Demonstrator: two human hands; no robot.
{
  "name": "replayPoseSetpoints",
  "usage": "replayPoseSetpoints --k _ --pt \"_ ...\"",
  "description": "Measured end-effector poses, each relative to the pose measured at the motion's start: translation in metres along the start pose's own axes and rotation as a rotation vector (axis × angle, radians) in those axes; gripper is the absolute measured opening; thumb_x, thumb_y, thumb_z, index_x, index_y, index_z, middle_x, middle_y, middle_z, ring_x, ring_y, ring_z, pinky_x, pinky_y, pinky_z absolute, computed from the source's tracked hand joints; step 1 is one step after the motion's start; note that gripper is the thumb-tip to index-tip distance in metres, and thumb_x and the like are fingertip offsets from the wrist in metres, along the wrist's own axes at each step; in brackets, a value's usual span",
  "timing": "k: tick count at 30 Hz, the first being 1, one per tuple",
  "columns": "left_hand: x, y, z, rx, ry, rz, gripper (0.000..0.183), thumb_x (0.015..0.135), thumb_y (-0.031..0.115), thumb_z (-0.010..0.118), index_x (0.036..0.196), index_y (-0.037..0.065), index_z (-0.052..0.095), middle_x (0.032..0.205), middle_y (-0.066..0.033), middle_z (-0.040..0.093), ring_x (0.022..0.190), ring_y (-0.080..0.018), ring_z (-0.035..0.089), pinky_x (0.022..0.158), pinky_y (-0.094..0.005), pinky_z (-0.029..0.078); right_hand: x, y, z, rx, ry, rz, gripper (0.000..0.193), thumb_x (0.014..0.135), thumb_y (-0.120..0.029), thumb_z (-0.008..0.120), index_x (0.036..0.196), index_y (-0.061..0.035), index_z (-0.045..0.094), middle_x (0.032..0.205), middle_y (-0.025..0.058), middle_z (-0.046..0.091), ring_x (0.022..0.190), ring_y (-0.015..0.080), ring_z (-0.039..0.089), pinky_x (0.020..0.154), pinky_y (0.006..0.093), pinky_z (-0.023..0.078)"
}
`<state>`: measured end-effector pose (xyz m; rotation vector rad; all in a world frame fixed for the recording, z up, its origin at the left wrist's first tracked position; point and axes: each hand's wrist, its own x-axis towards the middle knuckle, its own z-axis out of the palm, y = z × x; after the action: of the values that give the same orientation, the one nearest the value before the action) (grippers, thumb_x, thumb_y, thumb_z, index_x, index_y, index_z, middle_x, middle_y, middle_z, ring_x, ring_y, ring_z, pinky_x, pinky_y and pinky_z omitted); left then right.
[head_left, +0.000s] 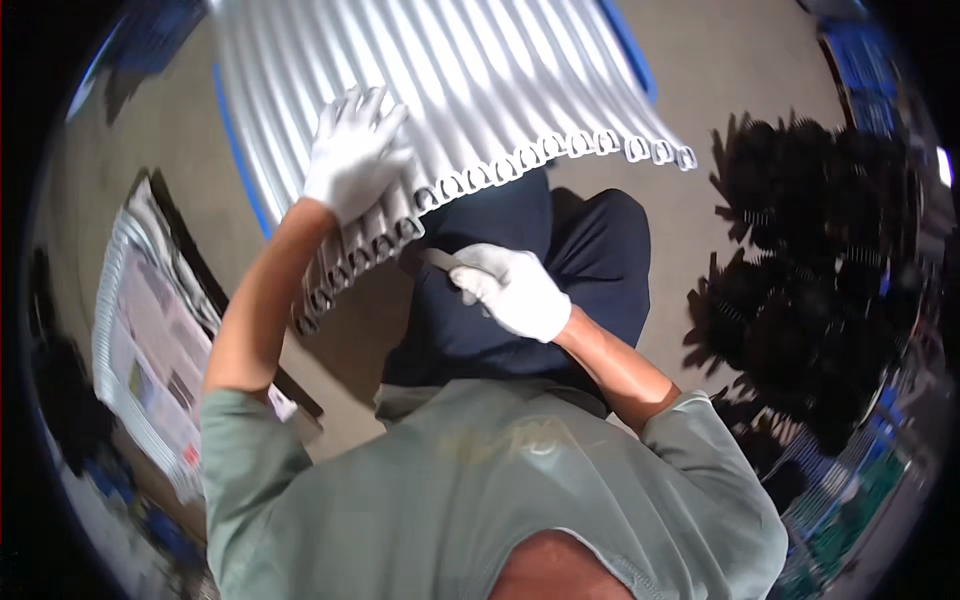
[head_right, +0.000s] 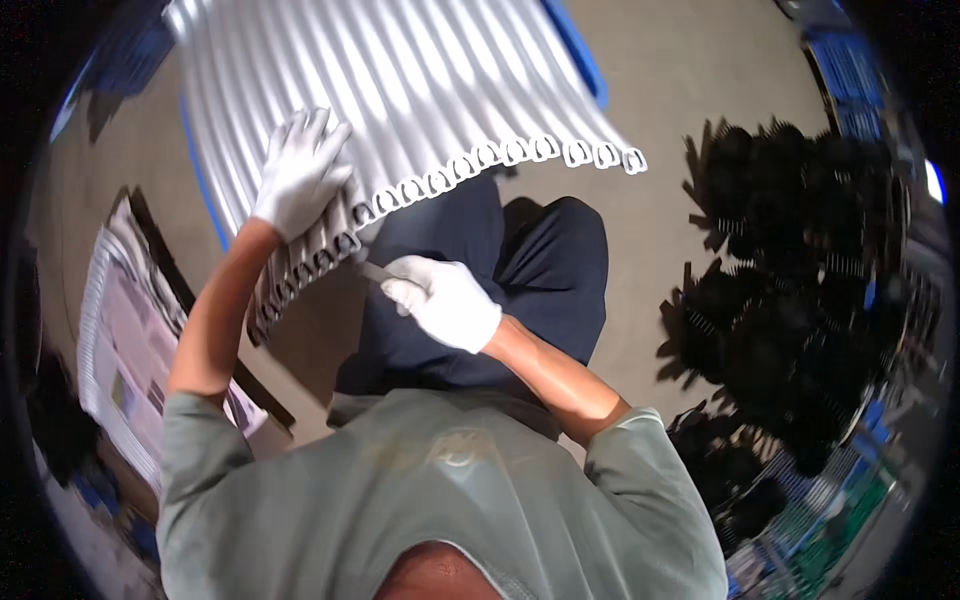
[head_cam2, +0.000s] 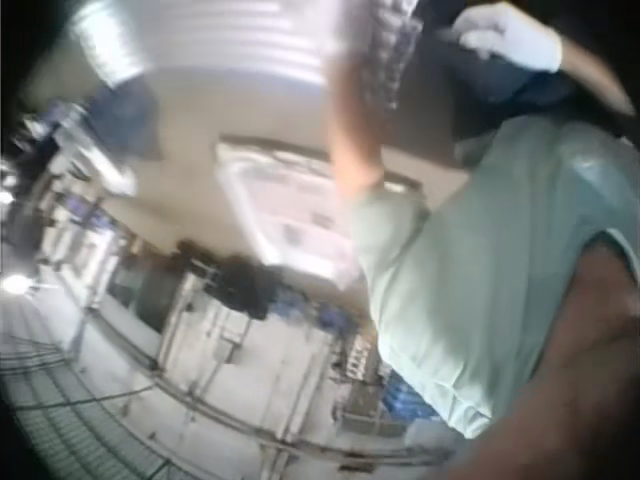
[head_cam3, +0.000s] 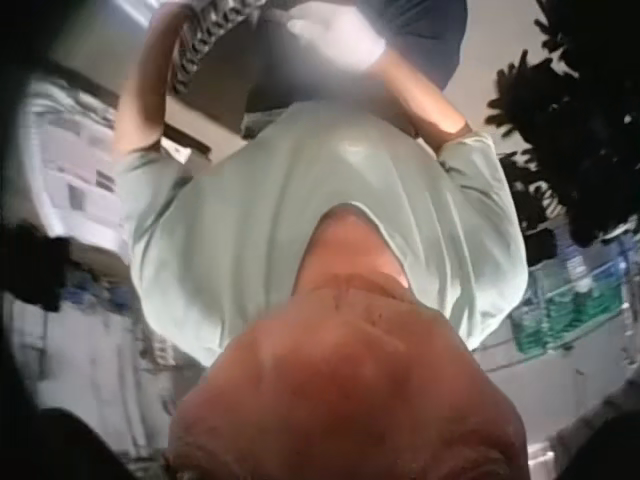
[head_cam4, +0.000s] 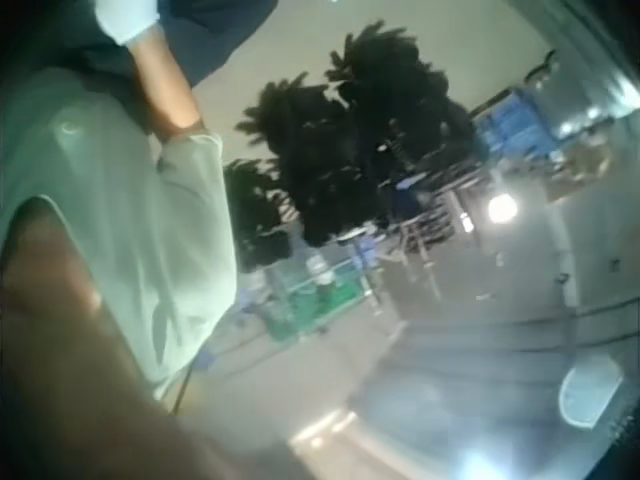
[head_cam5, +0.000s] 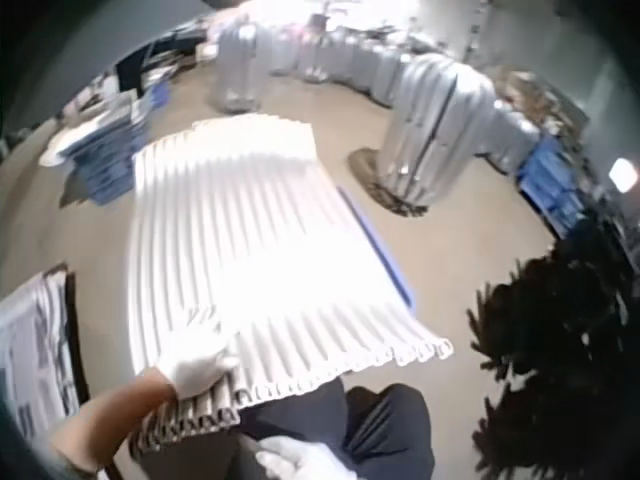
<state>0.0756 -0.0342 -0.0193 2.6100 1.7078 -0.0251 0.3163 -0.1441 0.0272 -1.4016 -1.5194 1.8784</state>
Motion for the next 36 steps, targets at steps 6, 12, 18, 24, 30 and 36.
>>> replayPoseSetpoints --k 6,12,18,24,30,36 --pt "0.014 0.005 0.006 -0.190 -0.064 0.250 0.060 0.098 0.049 0.045 0.146 0.012 0.043 0.155 -0.0196 0.035 0.145 -0.0414 0.028 0.118 -0.0570 0.018 -0.027 0.024 -0.046 0.202 0.462 -0.065 0.020 0.094 -0.008 0.056 0.111 0.0030 0.059 0.081 0.0078 0.063 0.063 0.0116 0.055 0.060 0.0226 0.046" --pt "0.069 0.050 0.009 -0.219 -0.127 0.307 0.064 0.100 0.050 0.042 0.152 0.014 0.034 0.159 -0.0182 0.028 0.149 -0.0370 0.019 0.121 -0.0503 0.018 -0.031 0.031 -0.085 0.435 0.873 -0.066 0.023 0.097 -0.014 0.053 0.113 0.0019 0.056 0.078 0.0061 0.060 0.059 0.0112 0.051 0.055 0.0222 0.041" --pt "0.121 0.110 0.014 -0.295 0.069 0.490 0.065 0.099 0.049 0.045 0.151 0.012 0.036 0.156 -0.0179 0.033 0.146 -0.0364 0.027 0.119 -0.0495 0.020 -0.030 0.035 -0.110 0.635 1.007 -0.151 0.028 0.100 -0.019 0.049 0.117 0.0017 0.055 0.077 0.0059 0.059 0.058 0.0105 0.050 0.054 0.0218 0.039" --pt "0.134 0.161 -0.005 -0.424 0.177 0.623 0.062 0.095 0.043 0.053 0.146 0.009 0.042 0.149 -0.0180 0.044 0.137 -0.0371 0.042 0.116 -0.0499 0.026 -0.038 0.035 -0.128 0.650 1.044 -0.217 0.028 0.100 -0.019 0.049 0.119 0.0018 0.055 0.077 0.0061 0.059 0.057 0.0101 0.050 0.054 0.0215 0.039" --pt "0.128 0.188 -0.035 -0.222 0.235 0.701 0.061 0.090 0.035 0.061 0.139 0.002 0.047 0.143 -0.0187 0.050 0.129 -0.0376 0.048 0.110 -0.0451 0.035 -0.044 0.052 -0.134 0.655 1.054 -0.199 0.027 0.100 -0.018 0.049 0.117 0.0021 0.056 0.078 0.0065 0.059 0.057 0.0101 0.050 0.054 0.0216 0.039" --pt "0.127 0.196 -0.039 -0.361 0.315 0.663 0.058 0.086 0.034 0.064 0.132 0.002 0.052 0.139 -0.0182 0.054 0.129 -0.0354 0.050 0.109 -0.0442 0.036 -0.046 0.062 -0.132 0.690 1.062 -0.162 0.029 0.099 -0.017 0.051 0.119 0.0035 0.057 0.077 0.0069 0.060 0.056 0.0107 0.051 0.052 0.0215 0.039"
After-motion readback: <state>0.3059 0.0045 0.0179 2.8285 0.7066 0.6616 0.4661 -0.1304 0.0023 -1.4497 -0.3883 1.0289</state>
